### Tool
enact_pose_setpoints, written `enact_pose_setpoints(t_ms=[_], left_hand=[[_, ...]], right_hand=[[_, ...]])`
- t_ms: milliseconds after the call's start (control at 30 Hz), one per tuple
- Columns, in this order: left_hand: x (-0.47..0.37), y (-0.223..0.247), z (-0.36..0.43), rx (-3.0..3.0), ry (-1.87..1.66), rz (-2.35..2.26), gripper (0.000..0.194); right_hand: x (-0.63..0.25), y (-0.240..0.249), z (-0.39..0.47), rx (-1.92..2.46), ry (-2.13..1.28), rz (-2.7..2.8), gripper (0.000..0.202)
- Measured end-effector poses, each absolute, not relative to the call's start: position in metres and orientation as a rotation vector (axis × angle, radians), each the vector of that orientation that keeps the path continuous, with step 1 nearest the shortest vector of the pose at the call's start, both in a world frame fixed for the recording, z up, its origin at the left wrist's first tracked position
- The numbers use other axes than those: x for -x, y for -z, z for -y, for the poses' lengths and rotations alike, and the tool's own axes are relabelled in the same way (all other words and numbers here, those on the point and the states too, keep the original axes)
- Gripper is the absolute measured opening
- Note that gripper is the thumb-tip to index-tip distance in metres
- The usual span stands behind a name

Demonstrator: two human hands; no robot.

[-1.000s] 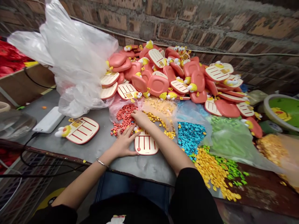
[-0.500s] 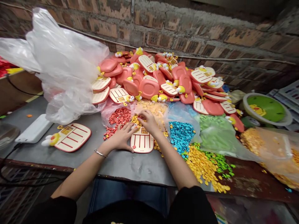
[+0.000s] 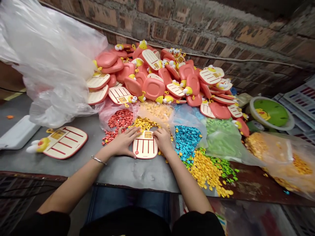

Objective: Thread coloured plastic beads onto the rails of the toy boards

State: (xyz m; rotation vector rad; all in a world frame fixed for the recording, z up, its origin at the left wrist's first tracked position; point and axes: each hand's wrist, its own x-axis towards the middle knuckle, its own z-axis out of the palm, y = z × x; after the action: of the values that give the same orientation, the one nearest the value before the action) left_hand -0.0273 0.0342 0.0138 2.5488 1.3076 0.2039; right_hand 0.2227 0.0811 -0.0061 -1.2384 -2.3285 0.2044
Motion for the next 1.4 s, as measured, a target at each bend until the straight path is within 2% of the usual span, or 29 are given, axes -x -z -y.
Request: enact_pose_setpoints(t_ms=[100, 267, 533, 600, 733, 867, 1100, 1200, 1400], left_hand=[[0.027, -0.013, -0.035, -2.546, -0.211, -1.328, 0.112], [0.028, -0.010, -0.034, -2.546, -0.213, -1.322, 0.110], [0.029, -0.011, -0.034, -2.539, -0.222, -1.300, 0.109], [0.029, -0.011, -0.034, -2.528, -0.228, -1.303, 0.109], [0.030, -0.009, -0.034, -2.518, -0.228, -1.288, 0.111], [0.028, -0.007, -0.034, -2.535, -0.227, -1.259, 0.107], [0.029, -0.011, -0.033, -2.571, -0.232, -1.239, 0.101], [0.029, -0.012, -0.033, -2.579, -0.209, -1.252, 0.101], [0.028, -0.012, -0.032, -2.566, -0.155, -1.268, 0.103]], right_hand=[[-0.229, 0.005, -0.074, 1.181, -0.245, 2.364, 0.020], [-0.234, 0.002, -0.062, 1.083, -0.529, 2.313, 0.010], [-0.172, 0.008, -0.060, 0.954, -0.707, 2.227, 0.011], [-0.171, 0.004, -0.057, 0.910, -0.854, 2.250, 0.009], [-0.183, -0.013, -0.065, 0.812, -1.150, 2.287, 0.018], [-0.163, -0.032, -0.103, 0.936, -0.840, 2.195, 0.014], [-0.077, -0.033, -0.160, 1.103, -0.221, 2.793, 0.018], [-0.081, -0.033, -0.161, 1.076, -0.272, 2.768, 0.019], [-0.172, -0.036, -0.120, 0.866, -0.632, 2.152, 0.013]])
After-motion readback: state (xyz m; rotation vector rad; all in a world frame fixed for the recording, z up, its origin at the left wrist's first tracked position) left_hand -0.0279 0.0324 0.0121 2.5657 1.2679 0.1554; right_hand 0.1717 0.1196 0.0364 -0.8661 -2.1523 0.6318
